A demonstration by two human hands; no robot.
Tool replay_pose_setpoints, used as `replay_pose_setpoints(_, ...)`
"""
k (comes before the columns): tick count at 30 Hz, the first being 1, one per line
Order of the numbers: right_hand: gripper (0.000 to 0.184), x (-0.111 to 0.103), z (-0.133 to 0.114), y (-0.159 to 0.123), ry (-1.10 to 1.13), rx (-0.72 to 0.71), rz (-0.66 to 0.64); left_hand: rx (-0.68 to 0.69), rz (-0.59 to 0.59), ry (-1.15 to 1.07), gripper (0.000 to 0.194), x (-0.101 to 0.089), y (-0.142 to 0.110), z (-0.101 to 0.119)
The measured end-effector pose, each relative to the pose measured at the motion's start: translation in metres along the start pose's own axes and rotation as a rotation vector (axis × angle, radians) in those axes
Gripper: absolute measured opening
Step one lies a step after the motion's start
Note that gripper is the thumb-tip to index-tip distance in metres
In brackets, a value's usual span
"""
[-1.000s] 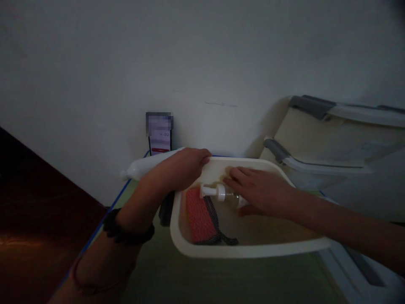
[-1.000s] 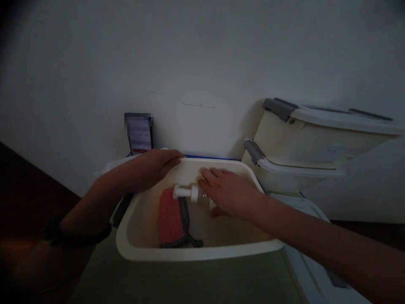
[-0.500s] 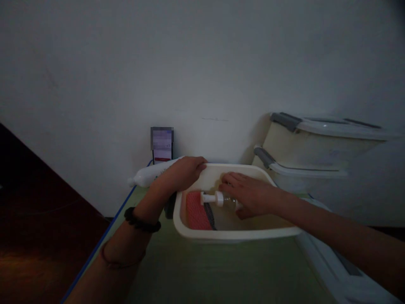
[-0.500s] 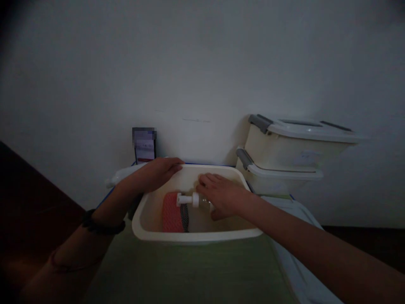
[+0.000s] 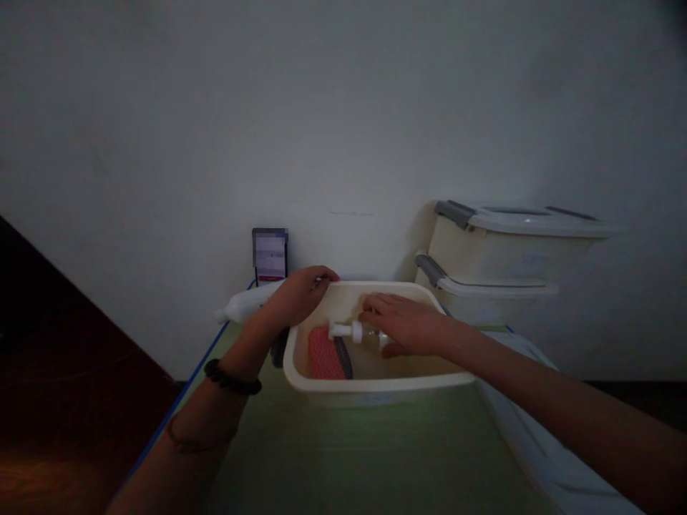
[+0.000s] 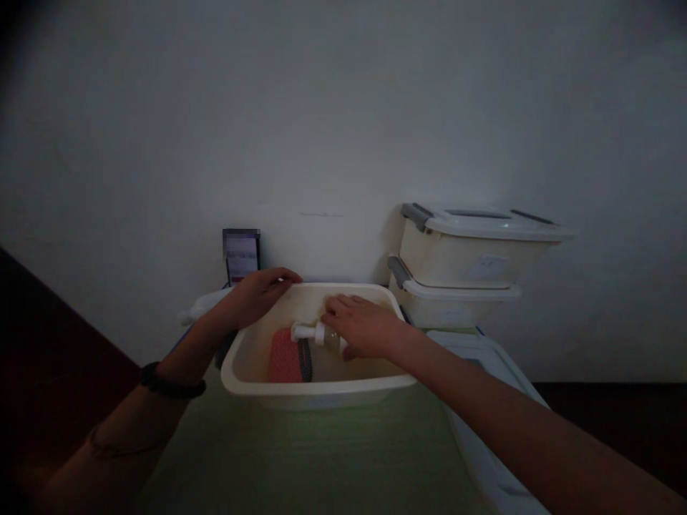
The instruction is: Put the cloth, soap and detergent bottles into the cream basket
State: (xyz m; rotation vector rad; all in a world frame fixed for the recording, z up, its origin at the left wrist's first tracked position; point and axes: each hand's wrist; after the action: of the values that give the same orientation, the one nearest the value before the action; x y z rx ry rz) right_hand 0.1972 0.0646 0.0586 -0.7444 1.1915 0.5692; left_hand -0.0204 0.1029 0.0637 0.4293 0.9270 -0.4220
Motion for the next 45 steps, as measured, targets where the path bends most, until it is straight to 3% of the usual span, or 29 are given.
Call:
replay_pose_setpoints(9, 0.068, -0.0003, 0.0033, -0.0007, 0.138, 0.036, -0.02, 0.013, -0.015, -0.031, 0.031, -0.0001, 0.0001, -0.0048)
replay_pose_setpoints(23, 0.053, -0.0027, 0.005, 0.0028, 0.159, 0.012, 0.011, 0.012, -0.028, -0.036, 0.03, -0.0008, 0.002, -0.0027)
replay_pose_setpoints(27, 0.043, -0.001, 0.0067, 0.0042, 0.13, 0.018, 0.008, -0.002, 0.049, -0.012, 0.028, 0.0006, 0.003, -0.0032)
replay_pose_setpoints(45, 0.053, -0.0021, 0.0041, 0.0024, 0.176, -0.005, 0.0, -0.006, 0.059, -0.008, 0.025, -0.0004, 0.0023, -0.0012)
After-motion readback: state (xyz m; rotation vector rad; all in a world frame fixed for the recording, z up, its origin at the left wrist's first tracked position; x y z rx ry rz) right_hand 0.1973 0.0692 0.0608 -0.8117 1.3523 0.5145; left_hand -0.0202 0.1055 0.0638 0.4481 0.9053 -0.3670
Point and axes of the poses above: each hand's wrist, its own y-axis towards the middle knuckle, its own x-axis out of the palm, z = x × y, and after that the axes turned 9 degrees about -z, right-handed
